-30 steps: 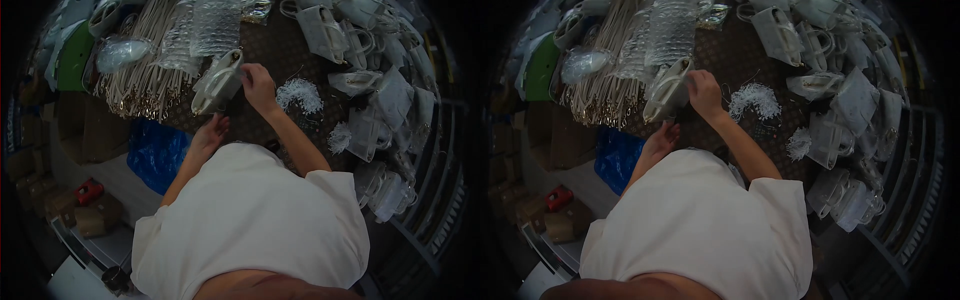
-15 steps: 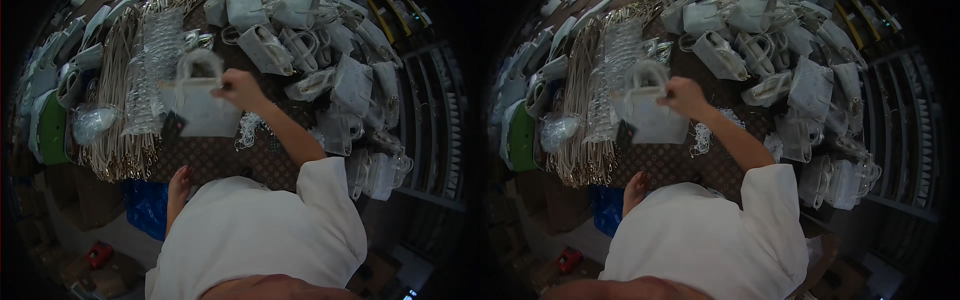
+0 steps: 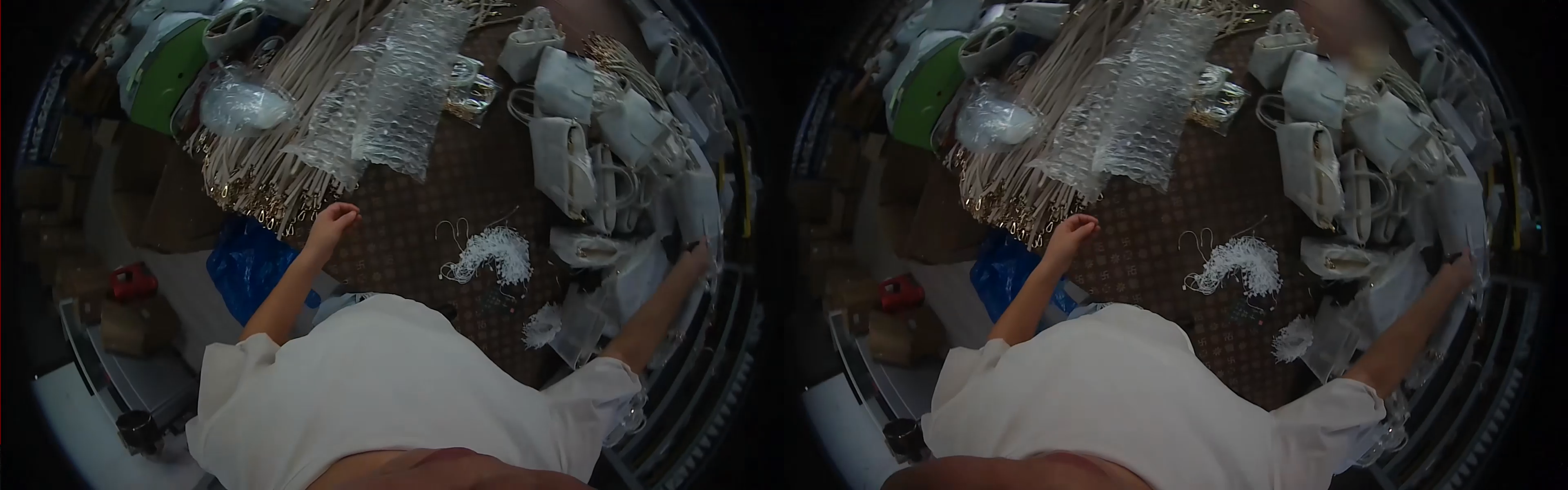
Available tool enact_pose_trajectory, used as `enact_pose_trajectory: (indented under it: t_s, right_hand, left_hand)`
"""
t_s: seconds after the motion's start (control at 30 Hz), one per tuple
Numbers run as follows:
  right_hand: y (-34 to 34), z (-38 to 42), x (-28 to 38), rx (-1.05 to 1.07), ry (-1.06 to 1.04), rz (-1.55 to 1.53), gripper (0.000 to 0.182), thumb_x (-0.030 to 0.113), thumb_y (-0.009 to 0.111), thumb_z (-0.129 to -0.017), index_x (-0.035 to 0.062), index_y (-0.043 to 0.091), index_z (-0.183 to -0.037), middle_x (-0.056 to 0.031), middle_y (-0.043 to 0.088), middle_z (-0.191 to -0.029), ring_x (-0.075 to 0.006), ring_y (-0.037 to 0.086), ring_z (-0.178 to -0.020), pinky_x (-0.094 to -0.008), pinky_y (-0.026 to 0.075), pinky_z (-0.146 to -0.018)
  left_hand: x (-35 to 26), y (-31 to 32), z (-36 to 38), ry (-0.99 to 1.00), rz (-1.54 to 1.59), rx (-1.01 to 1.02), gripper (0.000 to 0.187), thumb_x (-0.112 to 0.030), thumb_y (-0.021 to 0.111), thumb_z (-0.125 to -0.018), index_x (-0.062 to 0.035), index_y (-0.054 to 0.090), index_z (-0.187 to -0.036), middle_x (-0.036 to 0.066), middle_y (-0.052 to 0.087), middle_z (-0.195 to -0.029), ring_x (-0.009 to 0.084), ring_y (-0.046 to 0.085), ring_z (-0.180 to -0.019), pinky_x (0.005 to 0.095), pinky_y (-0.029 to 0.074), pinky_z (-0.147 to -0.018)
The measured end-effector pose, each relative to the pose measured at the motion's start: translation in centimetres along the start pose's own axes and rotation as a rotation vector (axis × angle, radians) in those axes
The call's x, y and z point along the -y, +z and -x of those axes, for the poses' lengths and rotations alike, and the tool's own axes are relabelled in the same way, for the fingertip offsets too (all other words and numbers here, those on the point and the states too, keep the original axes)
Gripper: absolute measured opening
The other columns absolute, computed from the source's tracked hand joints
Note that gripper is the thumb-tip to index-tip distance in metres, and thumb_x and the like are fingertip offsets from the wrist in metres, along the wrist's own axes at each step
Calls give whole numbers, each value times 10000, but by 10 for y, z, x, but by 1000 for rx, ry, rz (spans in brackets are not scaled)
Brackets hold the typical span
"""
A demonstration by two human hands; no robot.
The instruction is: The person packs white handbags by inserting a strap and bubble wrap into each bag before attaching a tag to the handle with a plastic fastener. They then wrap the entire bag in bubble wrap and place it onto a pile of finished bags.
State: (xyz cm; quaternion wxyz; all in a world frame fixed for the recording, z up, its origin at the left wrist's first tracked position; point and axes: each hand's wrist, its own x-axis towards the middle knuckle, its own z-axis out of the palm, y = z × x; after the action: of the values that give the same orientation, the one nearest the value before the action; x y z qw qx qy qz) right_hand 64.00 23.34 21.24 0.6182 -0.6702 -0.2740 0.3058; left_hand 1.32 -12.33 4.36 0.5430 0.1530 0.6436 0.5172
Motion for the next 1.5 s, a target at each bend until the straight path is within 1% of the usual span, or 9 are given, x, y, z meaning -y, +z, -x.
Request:
enact_pose_trajectory:
  t_s: [0.27,0.5,0.6,0.73,1.0,1.17,1.27,1.37,1.5]
  right_hand:
    - [-23,3,-48,-240,-73,579,471,294,662,-746,-104,576,-981,-158,597,-979,-244,573,-889,-336,452,-761]
    - [6,134,-46,-267,-813,869,402,182,626,-808,-49,512,-1117,-189,580,-1050,-281,576,-920,-350,457,-796]
    - [31,200,-50,-327,-1186,979,358,91,601,-815,-24,499,-1138,-178,548,-1091,-281,567,-928,-356,469,-790]
    - [66,275,-83,-47,-1045,940,327,5,539,-829,-7,487,-1152,-165,532,-1091,-271,554,-938,-329,469,-768]
    - [149,351,-148,745,-578,861,226,-6,541,-809,-1,558,-1034,-150,538,-1033,-287,553,-914,-345,449,-791]
    - [207,324,-191,860,-527,782,129,65,562,-811,-8,598,-912,-162,585,-901,-312,583,-835,-353,468,-695]
    - [272,296,-212,739,-315,792,228,202,581,-815,-17,618,-868,-176,622,-825,-320,608,-788,-361,470,-679]
    - [358,255,-257,596,1,740,463,416,621,-734,-28,631,-867,-224,624,-856,-362,604,-842,-399,469,-725]
    - [403,267,-255,574,19,850,397,349,610,-741,-22,626,-880,-266,597,-930,-403,578,-883,-428,458,-740]
  left_hand:
    - [-79,-2,-115,541,-575,-100,177,-129,569,-833,-5,574,-958,51,604,-806,126,563,-761,255,457,-697]
    - [-170,-39,-233,1070,-923,-578,309,-142,616,-741,20,555,-996,159,557,-973,287,565,-915,350,459,-793]
    - [-245,-98,-282,1004,-1177,-891,418,-168,615,-681,33,512,-1033,204,539,-1003,354,514,-966,409,415,-854]
    - [-320,-209,-337,525,-1231,-1156,516,-178,627,-671,80,453,-1083,261,493,-1114,401,497,-1017,439,403,-908]
    - [-332,-326,-420,513,-1559,-845,340,-261,438,-845,-65,545,-1101,203,568,-1072,389,514,-1016,446,406,-848]
    - [-370,-269,-359,776,-1184,-1123,423,-437,467,-864,-60,635,-956,127,631,-987,320,581,-919,406,426,-786]
    - [-371,-186,-270,962,-1142,-904,389,-398,478,-884,-46,635,-938,85,644,-877,239,598,-804,339,438,-729]
    - [-340,-114,-191,880,-564,-583,290,-288,500,-903,-23,615,-878,32,568,-725,125,511,-667,247,404,-641]
    - [-270,-64,-105,716,-125,19,245,-217,485,-914,-9,548,-800,44,534,-686,108,466,-632,248,368,-599]
